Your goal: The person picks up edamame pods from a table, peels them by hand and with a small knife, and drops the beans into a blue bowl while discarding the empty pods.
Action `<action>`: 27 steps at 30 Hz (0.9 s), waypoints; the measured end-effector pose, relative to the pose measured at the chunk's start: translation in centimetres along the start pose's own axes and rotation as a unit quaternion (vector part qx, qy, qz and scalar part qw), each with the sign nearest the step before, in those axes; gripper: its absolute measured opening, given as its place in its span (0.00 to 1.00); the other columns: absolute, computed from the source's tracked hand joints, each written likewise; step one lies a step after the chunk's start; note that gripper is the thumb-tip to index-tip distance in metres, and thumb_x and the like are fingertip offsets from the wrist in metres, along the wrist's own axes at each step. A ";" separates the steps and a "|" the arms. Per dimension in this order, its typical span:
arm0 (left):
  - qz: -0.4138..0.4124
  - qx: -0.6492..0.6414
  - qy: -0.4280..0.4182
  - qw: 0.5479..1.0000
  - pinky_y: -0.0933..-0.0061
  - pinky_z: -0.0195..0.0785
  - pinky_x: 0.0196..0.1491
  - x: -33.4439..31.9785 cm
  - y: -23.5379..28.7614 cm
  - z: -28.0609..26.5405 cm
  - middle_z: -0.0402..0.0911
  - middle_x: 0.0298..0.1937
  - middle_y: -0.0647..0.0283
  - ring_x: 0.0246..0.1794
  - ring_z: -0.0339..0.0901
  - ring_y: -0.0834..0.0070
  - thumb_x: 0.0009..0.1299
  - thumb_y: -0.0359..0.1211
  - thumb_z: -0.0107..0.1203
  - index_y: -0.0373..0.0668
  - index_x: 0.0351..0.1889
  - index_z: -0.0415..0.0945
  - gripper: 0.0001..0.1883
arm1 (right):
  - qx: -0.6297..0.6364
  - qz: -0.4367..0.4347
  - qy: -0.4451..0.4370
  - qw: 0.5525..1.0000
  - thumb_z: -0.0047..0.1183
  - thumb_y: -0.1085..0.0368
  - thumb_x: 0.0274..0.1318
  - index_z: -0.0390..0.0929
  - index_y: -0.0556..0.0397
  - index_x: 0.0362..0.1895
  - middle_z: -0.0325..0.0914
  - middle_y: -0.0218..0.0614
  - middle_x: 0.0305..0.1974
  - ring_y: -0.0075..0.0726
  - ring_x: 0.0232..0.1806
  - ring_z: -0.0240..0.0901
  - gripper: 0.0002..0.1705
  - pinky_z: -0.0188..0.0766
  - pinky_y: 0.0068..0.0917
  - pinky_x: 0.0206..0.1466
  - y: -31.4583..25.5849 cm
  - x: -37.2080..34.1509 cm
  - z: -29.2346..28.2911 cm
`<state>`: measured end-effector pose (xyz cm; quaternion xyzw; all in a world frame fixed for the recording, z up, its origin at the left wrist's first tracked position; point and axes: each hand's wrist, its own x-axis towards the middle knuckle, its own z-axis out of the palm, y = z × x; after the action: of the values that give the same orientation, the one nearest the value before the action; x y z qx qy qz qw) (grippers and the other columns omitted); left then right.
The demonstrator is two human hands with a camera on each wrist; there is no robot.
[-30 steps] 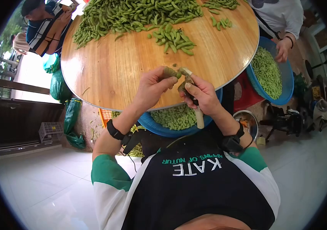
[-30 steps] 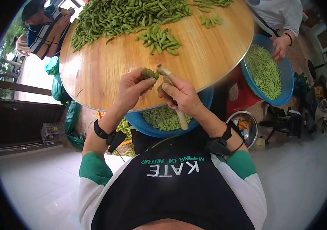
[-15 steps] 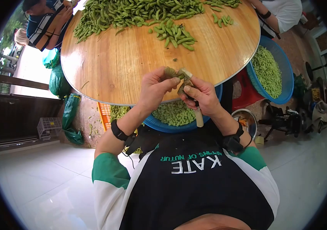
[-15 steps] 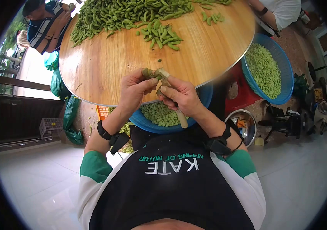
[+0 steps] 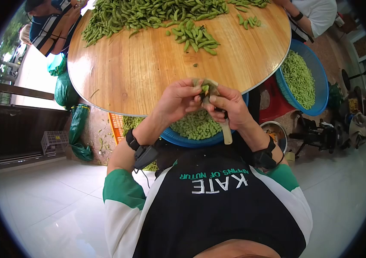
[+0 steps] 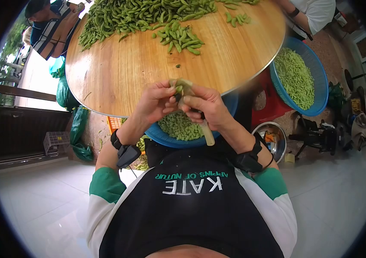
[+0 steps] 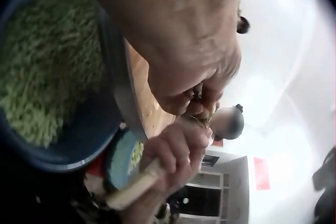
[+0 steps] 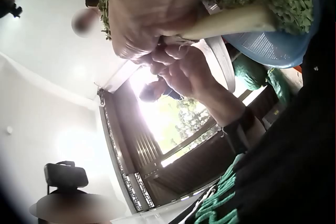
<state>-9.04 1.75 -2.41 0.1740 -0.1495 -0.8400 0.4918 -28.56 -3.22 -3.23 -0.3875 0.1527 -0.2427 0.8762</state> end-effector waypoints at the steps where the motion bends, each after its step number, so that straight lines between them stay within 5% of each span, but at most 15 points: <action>1: 0.081 0.234 0.105 0.963 0.78 0.63 0.25 0.1 -0.3 0.9 0.77 0.30 0.66 0.24 0.72 0.79 0.64 0.26 0.56 0.38 0.36 0.75 0.04 | 0.001 0.001 0.002 1.000 0.46 0.69 0.63 0.69 0.56 0.57 0.72 0.33 0.27 0.16 0.15 0.55 0.18 0.52 0.12 0.16 0.1 -0.2 0.0; 2: 0.155 0.451 0.202 0.856 0.76 0.63 0.24 0.0 -0.5 1.6 0.76 0.28 0.66 0.24 0.72 0.76 0.64 0.26 0.57 0.38 0.35 0.74 0.04 | 0.031 0.011 0.009 0.999 0.46 0.68 0.63 0.69 0.55 0.58 0.71 0.33 0.28 0.16 0.16 0.55 0.19 0.52 0.12 0.15 0.2 -0.3 0.0; 3: 0.154 0.450 0.202 0.856 0.76 0.63 0.24 -0.1 -0.5 1.8 0.76 0.28 0.66 0.24 0.72 0.76 0.64 0.26 0.57 0.38 0.35 0.74 0.04 | 0.060 0.021 0.015 0.998 0.46 0.67 0.64 0.68 0.53 0.59 0.71 0.33 0.29 0.16 0.16 0.55 0.19 0.53 0.12 0.15 0.3 -0.3 0.0; 4: 0.260 0.628 0.172 0.713 0.74 0.64 0.24 -0.2 -0.5 1.9 0.74 0.27 0.64 0.25 0.73 0.73 0.62 0.26 0.58 0.39 0.34 0.74 0.05 | 0.059 0.021 0.015 0.998 0.46 0.67 0.64 0.68 0.53 0.59 0.71 0.33 0.29 0.16 0.16 0.55 0.19 0.53 0.12 0.15 0.2 -0.3 0.1; 5: 0.348 0.765 0.132 0.525 0.73 0.64 0.23 -0.4 -0.4 2.0 0.73 0.25 0.63 0.25 0.73 0.70 0.61 0.26 0.59 0.39 0.33 0.74 0.05 | 0.098 0.027 0.010 0.995 0.47 0.67 0.63 0.69 0.51 0.58 0.72 0.33 0.29 0.16 0.17 0.56 0.18 0.53 0.11 0.15 0.2 -0.4 0.4; 6: 0.347 0.765 0.134 0.526 0.73 0.64 0.23 -0.6 -0.3 2.1 0.73 0.25 0.63 0.25 0.73 0.70 0.61 0.26 0.59 0.39 0.33 0.74 0.05 | 0.138 0.034 0.004 0.990 0.49 0.66 0.63 0.71 0.50 0.57 0.72 0.34 0.30 0.16 0.17 0.57 0.18 0.52 0.11 0.15 0.2 -0.4 0.7; 8: 0.391 0.854 0.095 0.331 0.70 0.65 0.24 -0.8 0.0 2.4 0.71 0.24 0.60 0.25 0.73 0.65 0.58 0.25 0.60 0.40 0.32 0.73 0.07 | 0.168 0.043 -0.002 0.985 0.48 0.66 0.64 0.70 0.49 0.57 0.72 0.34 0.30 0.16 0.17 0.56 0.18 0.52 0.10 0.15 0.5 -0.2 0.6; 12: 0.371 0.836 0.095 0.394 0.73 0.65 0.25 -1.4 0.3 2.3 0.72 0.24 0.60 0.23 0.74 0.69 0.59 0.26 0.60 0.38 0.32 0.75 0.06 | 0.212 0.065 -0.018 0.975 0.47 0.65 0.64 0.69 0.47 0.59 0.72 0.36 0.30 0.16 0.17 0.54 0.19 0.52 0.10 0.15 0.6 -0.1 0.7; 14: 0.267 0.712 0.141 0.634 0.77 0.65 0.26 -1.7 0.3 2.1 0.75 0.24 0.63 0.22 0.72 0.76 0.61 0.27 0.60 0.36 0.35 0.78 0.06 | 0.200 0.066 -0.019 0.977 0.47 0.65 0.64 0.69 0.47 0.59 0.72 0.36 0.30 0.16 0.16 0.53 0.19 0.51 0.10 0.15 0.6 -0.2 0.7; 15: 0.267 0.711 0.142 0.634 0.77 0.65 0.26 -1.7 0.1 2.1 0.75 0.24 0.63 0.22 0.72 0.76 0.61 0.27 0.60 0.36 0.35 0.78 0.06 | 0.188 0.066 -0.020 0.980 0.47 0.65 0.64 0.69 0.47 0.59 0.72 0.36 0.30 0.16 0.16 0.53 0.19 0.51 0.10 0.15 0.7 -0.3 0.8; 17: 0.236 0.535 0.168 0.794 0.82 0.63 0.26 -1.6 -0.6 2.2 0.77 0.24 0.68 0.24 0.71 0.85 0.66 0.29 0.58 0.35 0.37 0.80 0.07 | 0.189 0.066 -0.022 0.979 0.47 0.66 0.64 0.69 0.47 0.59 0.72 0.37 0.30 0.16 0.16 0.53 0.19 0.51 0.10 0.15 0.6 -0.3 0.7; 18: 0.237 0.534 0.168 0.794 0.82 0.63 0.26 -1.6 -0.5 2.2 0.77 0.24 0.68 0.24 0.71 0.85 0.66 0.29 0.58 0.35 0.37 0.80 0.07 | 0.191 0.064 -0.024 0.979 0.47 0.66 0.64 0.69 0.48 0.59 0.72 0.37 0.30 0.15 0.15 0.52 0.19 0.51 0.10 0.15 0.6 -0.3 0.7; 20: 0.174 0.438 0.170 0.865 0.85 0.62 0.26 -1.7 -0.3 2.1 0.77 0.27 0.71 0.25 0.71 0.88 0.70 0.30 0.53 0.37 0.39 0.80 0.07 | 0.182 0.055 -0.024 0.982 0.47 0.66 0.64 0.69 0.49 0.59 0.72 0.36 0.29 0.16 0.15 0.53 0.19 0.51 0.11 0.15 0.7 -0.4 0.5; 22: 0.178 0.427 0.163 0.871 0.86 0.61 0.26 -1.7 -0.6 2.1 0.77 0.28 0.70 0.25 0.70 0.89 0.71 0.30 0.52 0.37 0.41 0.80 0.08 | 0.171 0.045 -0.025 0.984 0.47 0.66 0.64 0.69 0.51 0.59 0.73 0.36 0.29 0.16 0.15 0.54 0.19 0.52 0.12 0.14 0.6 -0.4 0.5; 27: 0.103 0.355 0.199 0.908 0.85 0.64 0.27 -1.3 -0.9 1.7 0.78 0.29 0.68 0.25 0.72 0.87 0.72 0.31 0.50 0.35 0.44 0.77 0.09 | -0.121 -0.048 0.078 0.988 0.52 0.68 0.61 0.71 0.57 0.54 0.74 0.31 0.27 0.15 0.17 0.60 0.18 0.56 0.15 0.18 0.2 -0.6 1.0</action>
<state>-9.96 3.43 -1.08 0.4845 -0.3537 -0.6240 0.5008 -28.55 -2.17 -2.73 -0.4770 0.2305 -0.2937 0.7957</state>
